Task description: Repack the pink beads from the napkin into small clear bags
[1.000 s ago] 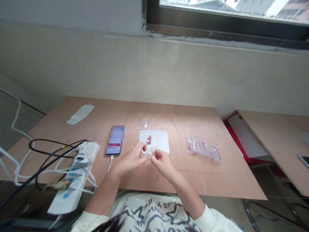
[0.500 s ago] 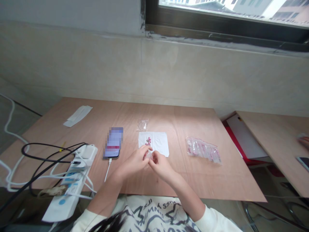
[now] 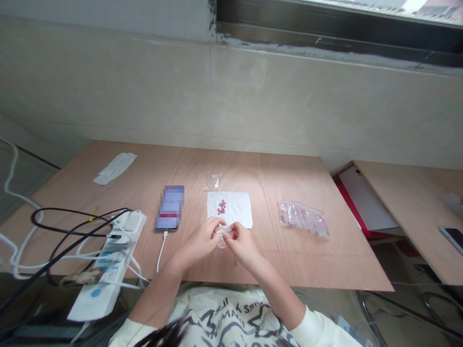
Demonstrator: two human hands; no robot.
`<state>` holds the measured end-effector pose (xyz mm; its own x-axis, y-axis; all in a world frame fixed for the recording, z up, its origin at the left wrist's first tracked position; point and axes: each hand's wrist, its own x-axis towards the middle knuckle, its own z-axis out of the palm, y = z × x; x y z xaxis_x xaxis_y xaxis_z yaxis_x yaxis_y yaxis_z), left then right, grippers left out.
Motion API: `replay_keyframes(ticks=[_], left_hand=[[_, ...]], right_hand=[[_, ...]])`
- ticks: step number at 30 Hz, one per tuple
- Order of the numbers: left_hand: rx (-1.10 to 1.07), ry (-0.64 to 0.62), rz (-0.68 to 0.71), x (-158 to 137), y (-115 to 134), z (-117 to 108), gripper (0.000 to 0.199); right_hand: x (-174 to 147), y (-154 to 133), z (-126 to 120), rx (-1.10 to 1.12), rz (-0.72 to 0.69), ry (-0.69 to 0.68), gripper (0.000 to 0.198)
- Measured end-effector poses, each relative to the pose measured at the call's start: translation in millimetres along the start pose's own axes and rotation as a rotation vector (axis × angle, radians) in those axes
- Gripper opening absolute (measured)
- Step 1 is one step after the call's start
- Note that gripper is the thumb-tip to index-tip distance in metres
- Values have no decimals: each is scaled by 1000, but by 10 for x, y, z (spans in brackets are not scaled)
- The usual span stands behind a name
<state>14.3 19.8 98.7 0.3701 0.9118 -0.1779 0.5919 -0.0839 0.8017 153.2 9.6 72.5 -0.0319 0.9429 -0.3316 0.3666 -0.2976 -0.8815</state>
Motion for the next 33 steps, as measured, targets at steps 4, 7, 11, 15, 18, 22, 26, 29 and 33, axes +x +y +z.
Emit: replay_keyframes(ticks=[4,7,11,15,18,22,26,29,33], left_hand=[[55,-46,98,-12,22,-148,31],[43,-202,242,-10,10,-265,53],[8,-177,219,65,-103,-287,51],[1,-149,149,131,-218,-243,52],[27,-151,131,164,-328,-260,55],[197,218,18,314,-711,-413,41],[433,524,-162,573,-1177,-697,40],[555,485,-295,682,-1343,-871,39],[629,401,-276,552,-1370,-922,35]], right_hand=[[45,-114,-14,127,97,-56,7],[151,-187,-30,220,178,-165,5],[298,-239,-63,390,179,-371,15],[381,-223,-80,470,182,-389,17],[413,-157,-73,463,188,-285,13],[435,-48,-84,468,234,-216,14],[426,9,-115,445,246,-192,14],[404,22,-130,409,247,-184,16],[378,41,-146,417,248,-179,18]])
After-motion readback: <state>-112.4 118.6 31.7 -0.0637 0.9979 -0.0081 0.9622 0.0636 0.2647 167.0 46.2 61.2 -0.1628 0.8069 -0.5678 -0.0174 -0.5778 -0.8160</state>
